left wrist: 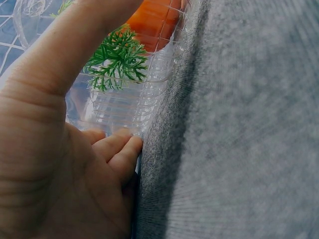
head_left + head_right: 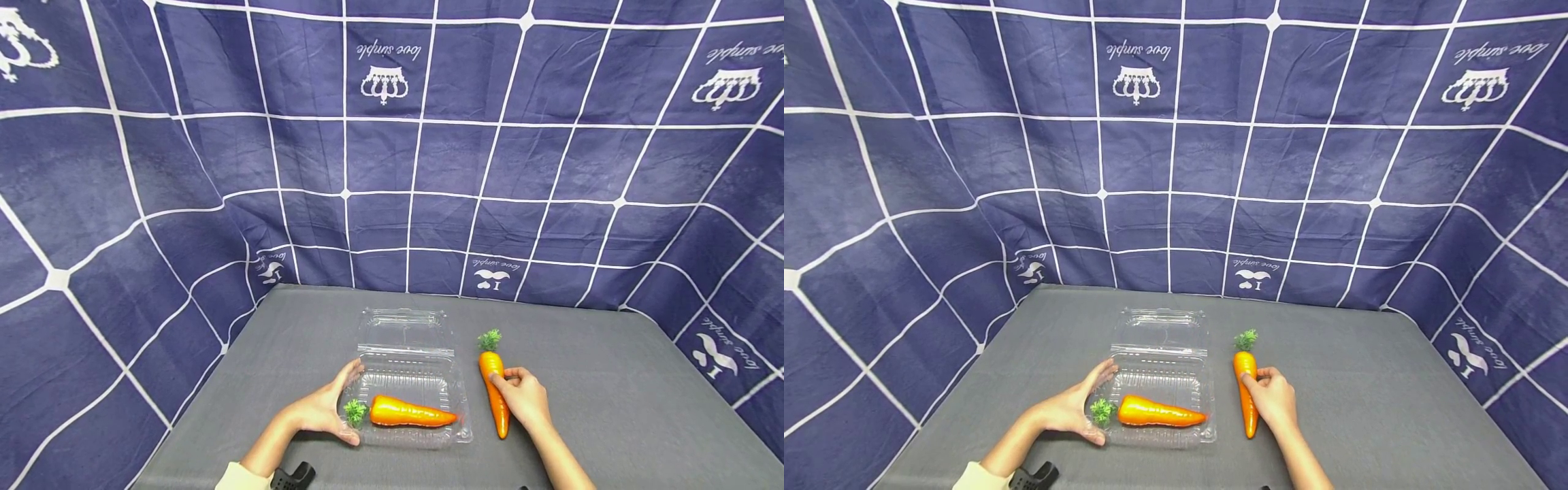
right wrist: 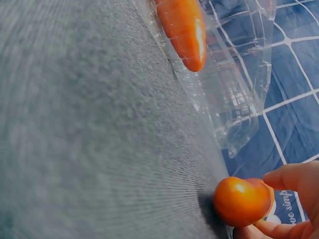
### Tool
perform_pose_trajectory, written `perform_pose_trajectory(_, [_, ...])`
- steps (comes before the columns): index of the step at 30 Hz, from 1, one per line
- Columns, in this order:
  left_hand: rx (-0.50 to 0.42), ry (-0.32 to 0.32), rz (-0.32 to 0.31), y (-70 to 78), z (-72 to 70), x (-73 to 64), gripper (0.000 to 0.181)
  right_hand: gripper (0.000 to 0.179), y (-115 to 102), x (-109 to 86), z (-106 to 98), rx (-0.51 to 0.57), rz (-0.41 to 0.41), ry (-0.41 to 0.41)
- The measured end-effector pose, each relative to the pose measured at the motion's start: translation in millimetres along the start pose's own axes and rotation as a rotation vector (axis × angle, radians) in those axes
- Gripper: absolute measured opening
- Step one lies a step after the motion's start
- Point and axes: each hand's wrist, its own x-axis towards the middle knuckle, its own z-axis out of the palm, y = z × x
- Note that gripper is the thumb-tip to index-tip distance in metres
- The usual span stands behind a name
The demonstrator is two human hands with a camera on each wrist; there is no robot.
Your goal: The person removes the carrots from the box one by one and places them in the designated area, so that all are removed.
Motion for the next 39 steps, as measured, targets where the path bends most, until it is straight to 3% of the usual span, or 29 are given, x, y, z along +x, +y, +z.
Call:
perform_pose_trajectory(8, [0.002,0.003,0.0,0.3,-0.1,0.2,0.132,0.035,-13.8,-3.9,-7.6,-0.004,-0.028,0.083])
perform_pose_trajectory(15, [0.006,0.006,0.01,0.5,-0.1,-0.3,0.132,0.033,-43.4,-13.0,-6.5,0.081,-0.089,0.067])
perform_pose_trajectory(22, [0.014,0.005,0.013,0.5,0.3,-0.4,0.132,0.026,-73.3,-22.3,4.7,0.206,-0.187,0.002])
perform_pose_trajectory(28, [0.016,0.008,0.013,0.5,-0.3,-0.6,0.132,0.025,-87.8,-25.2,24.6,0.324,-0.261,-0.109])
perform_pose_trajectory(39, [0.011,0.004,0.006,3.7,0.2,-1.0,0.131,0.03,-99.6,-29.6,52.9,0.326,-0.393,-0.297])
